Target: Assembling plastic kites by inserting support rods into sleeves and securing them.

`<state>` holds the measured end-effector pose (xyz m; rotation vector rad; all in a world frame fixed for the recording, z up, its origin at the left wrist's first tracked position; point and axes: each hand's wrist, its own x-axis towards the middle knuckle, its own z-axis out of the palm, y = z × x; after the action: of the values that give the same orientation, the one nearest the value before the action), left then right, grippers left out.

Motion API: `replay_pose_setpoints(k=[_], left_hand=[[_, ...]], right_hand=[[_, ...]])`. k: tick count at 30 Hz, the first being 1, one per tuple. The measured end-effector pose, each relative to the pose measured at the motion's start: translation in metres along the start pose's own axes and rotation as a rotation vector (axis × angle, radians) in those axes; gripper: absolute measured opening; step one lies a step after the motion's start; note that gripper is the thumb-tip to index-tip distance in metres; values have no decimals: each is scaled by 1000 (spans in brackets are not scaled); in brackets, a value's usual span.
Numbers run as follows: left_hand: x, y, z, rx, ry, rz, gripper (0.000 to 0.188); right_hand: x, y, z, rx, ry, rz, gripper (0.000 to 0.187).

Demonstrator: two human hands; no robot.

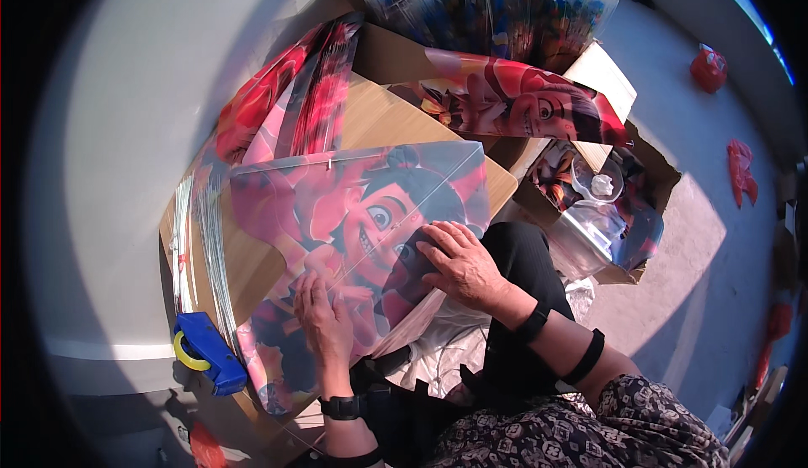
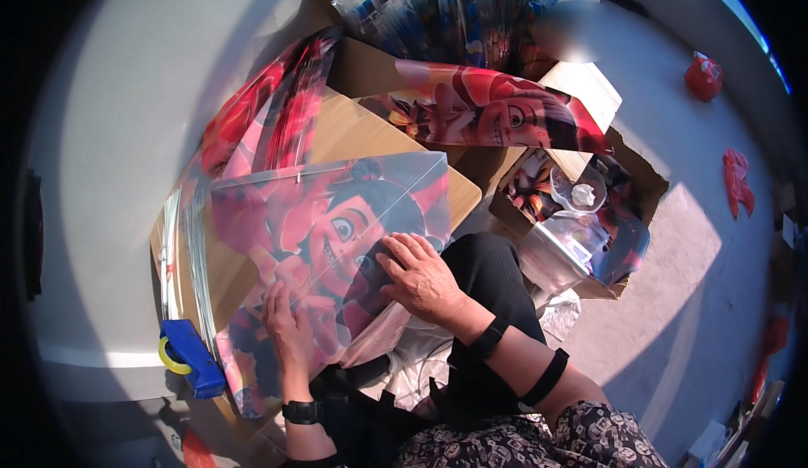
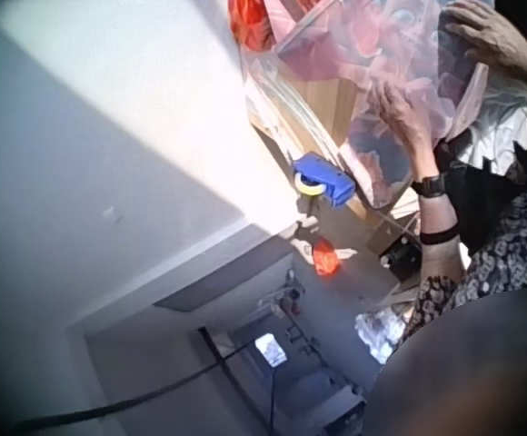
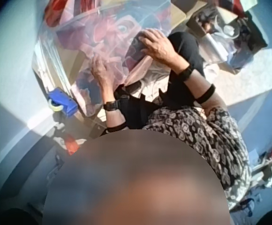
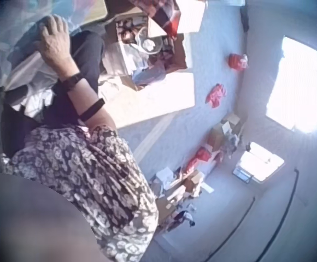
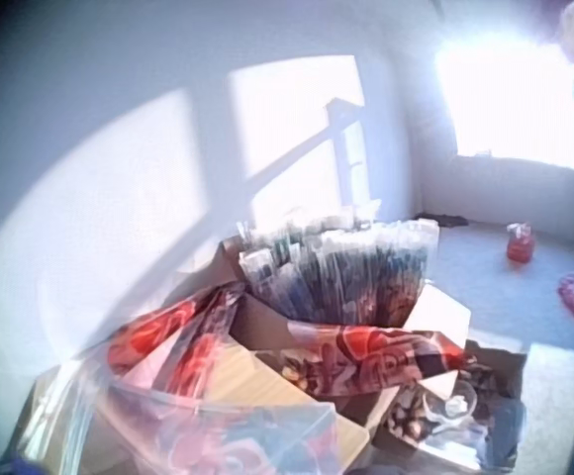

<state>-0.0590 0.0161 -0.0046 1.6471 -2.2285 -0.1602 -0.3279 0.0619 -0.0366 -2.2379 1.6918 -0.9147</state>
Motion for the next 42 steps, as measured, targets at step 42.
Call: replay_pose_setpoints(k=[42], left_hand=[[216, 33, 8, 179, -27, 457, 49]], right_hand=[[41, -9, 13, 44, -258, -48, 65]])
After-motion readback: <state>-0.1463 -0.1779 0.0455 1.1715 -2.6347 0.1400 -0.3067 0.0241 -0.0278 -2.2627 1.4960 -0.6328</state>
